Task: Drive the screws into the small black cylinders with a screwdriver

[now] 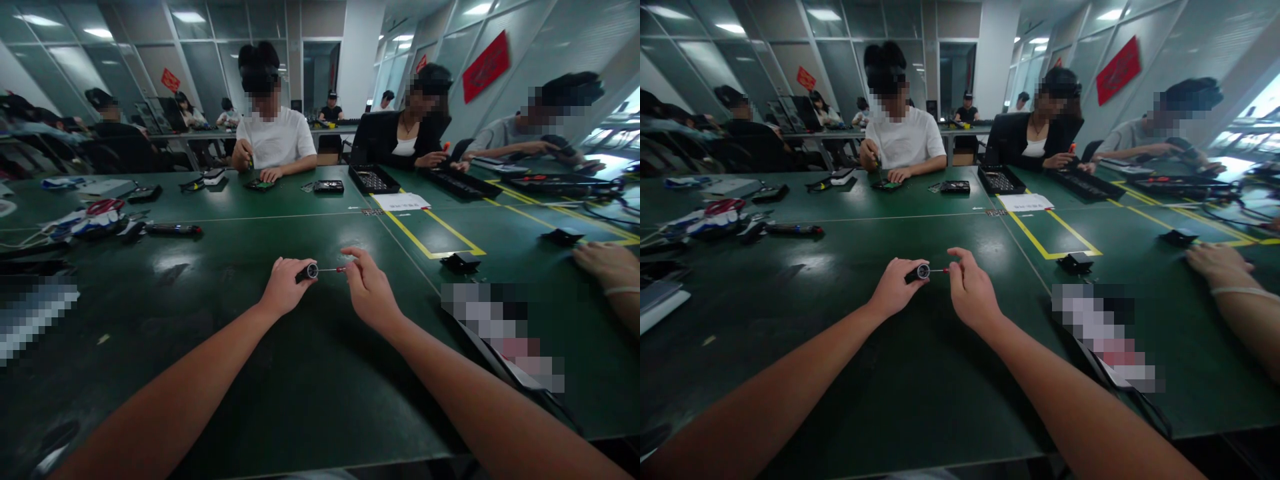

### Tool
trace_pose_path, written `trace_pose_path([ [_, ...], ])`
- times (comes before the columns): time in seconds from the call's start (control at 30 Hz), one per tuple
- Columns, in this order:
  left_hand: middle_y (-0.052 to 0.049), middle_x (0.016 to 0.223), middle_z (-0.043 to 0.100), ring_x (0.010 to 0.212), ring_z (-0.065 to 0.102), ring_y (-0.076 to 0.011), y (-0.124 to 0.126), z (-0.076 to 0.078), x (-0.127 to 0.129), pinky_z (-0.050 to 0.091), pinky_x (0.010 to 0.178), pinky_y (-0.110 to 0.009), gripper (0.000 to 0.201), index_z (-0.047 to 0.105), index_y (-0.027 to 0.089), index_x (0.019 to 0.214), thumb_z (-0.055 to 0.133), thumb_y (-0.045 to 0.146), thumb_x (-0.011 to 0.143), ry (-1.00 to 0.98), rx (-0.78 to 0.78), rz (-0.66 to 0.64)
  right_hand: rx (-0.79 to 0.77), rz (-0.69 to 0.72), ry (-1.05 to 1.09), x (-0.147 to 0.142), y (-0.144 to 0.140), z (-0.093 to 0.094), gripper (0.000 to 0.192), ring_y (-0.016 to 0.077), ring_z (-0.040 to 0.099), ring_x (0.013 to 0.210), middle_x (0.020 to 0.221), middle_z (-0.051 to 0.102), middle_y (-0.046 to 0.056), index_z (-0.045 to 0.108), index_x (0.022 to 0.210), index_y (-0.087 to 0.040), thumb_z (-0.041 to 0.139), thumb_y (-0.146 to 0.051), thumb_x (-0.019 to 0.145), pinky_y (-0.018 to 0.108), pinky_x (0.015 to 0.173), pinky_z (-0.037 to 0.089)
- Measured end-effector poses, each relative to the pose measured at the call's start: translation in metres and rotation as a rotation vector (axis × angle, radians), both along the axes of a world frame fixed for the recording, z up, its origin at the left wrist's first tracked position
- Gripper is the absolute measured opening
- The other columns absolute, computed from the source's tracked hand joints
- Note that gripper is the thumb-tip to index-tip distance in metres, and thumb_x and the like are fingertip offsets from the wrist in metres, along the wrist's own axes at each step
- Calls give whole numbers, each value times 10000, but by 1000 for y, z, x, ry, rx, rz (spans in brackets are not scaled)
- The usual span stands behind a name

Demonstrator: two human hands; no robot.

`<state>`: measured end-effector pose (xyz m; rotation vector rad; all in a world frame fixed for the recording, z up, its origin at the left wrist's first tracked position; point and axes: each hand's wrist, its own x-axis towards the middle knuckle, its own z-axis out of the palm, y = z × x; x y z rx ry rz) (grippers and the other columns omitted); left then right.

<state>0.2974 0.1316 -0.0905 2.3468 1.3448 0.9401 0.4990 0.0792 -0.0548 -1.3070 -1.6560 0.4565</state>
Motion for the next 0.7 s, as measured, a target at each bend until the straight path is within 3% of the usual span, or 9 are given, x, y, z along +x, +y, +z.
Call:
trace_pose_path([
  [0.27, -25, 1127, 712, 1099, 619, -259, 0, -1, 2, 313, 1140, -552, 313, 665, 304, 1196, 709, 293, 887, 4, -1, -14, 46, 3, -95, -2, -7, 6, 320, 194, 640, 654, 812, 711, 23, 657, 1087, -254, 381, -406, 1028, 321, 635, 422],
  [0.47, -28, 1157, 712, 1107, 622, -257, 0, -1, 0, 347, 1113, -530, 311, 660, 297, 1202, 700, 287, 894, -18, 20, -13, 15, 28, -80, -3, -7, 5, 311, 197, 598, 613, 752, 653, 12, 523, 1269, -216, 416, -309, 993, 333, 621, 416],
  [0.7, -14, 1115, 714, 1080, 622, -246, -1, -1, 2, 341, 1107, -525, 302, 664, 298, 1188, 708, 282, 890, -10, 19, -33, -47, 20, 21, -2, -9, 9, 228, 183, 554, 595, 698, 579, -20, 519, 1117, -235, 391, -390, 1009, 326, 608, 398],
])
